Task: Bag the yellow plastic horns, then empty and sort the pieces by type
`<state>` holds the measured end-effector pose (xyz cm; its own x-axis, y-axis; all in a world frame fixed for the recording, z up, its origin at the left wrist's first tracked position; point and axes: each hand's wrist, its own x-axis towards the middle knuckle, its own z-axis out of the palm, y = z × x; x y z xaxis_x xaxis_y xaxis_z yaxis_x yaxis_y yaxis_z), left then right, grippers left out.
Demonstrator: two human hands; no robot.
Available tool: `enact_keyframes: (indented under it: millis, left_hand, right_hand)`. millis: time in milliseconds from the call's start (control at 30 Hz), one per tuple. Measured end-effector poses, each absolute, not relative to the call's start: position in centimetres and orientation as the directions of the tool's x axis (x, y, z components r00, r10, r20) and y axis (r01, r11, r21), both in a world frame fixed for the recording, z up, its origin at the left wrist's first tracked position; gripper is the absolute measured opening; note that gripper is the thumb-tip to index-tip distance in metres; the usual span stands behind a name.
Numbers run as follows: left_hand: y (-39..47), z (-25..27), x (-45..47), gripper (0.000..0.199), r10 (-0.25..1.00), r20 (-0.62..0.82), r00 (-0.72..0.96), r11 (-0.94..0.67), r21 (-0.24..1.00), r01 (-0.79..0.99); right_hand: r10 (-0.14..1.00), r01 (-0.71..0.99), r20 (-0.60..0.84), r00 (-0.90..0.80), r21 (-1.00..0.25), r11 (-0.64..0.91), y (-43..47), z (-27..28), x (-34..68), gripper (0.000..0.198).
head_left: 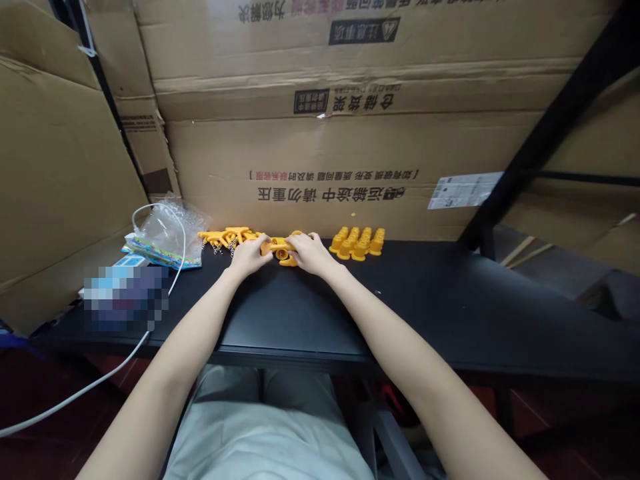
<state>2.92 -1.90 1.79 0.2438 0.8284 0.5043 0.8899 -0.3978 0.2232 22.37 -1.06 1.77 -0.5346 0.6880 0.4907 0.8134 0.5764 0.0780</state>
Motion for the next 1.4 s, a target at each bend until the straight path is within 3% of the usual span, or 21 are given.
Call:
enact_keyframes:
  millis: [133,267,633,833,967,1200,1400]
  left_hand:
    - [-2.1,2.4,2.8,0.029,0.810,0.514,0.283,-0.428,0.188,0.884]
    - [-2.1,2.4,2.8,0.029,0.778,0.542,0.317,-0.471,0.170,0.865]
    - [-2.2,1.9,2.9,0.028,0.813,0.512,0.275,-0.468,0.297,0.832]
    - [-2.0,1.7,3.1,0.029,0.801,0.515,0.304,-0.502,0.301,0.811]
    - [-2.0,1.7,3.2,0.029,0.793,0.516,0.324,-0.516,0.286,0.807]
    - [-1.4,0.9,2.7,0.029,0.801,0.509,0.316,-0.493,0.261,0.830]
    - [-1.5,1.0,2.8,0.028,0.806,0.515,0.293,-0.488,0.297,0.821]
  right_hand:
    - [0.719,0.814,0.437,-0.541,0.056,0.578,-1.0,2.0,22.5,0.021]
    - [0.705,0.826,0.475,-0.527,0.092,0.556,-1.1,2.2,22.5,0.014]
    - [0.669,0.826,0.539,-0.513,0.097,0.555,-1.4,2.3,22.8,0.019]
    - [0.713,0.870,0.539,-0.450,0.081,0.487,-1.5,2.5,22.4,0.019]
    - [0.777,0.899,0.482,-0.404,0.052,0.435,-1.7,2.5,22.3,0.020]
    - [0.819,0.867,0.325,-0.473,0.008,0.498,-1.8,2.3,22.5,0.025]
    - [0.780,0.883,0.442,-0.444,0.064,0.466,-1.7,2.4,22.3,0.016]
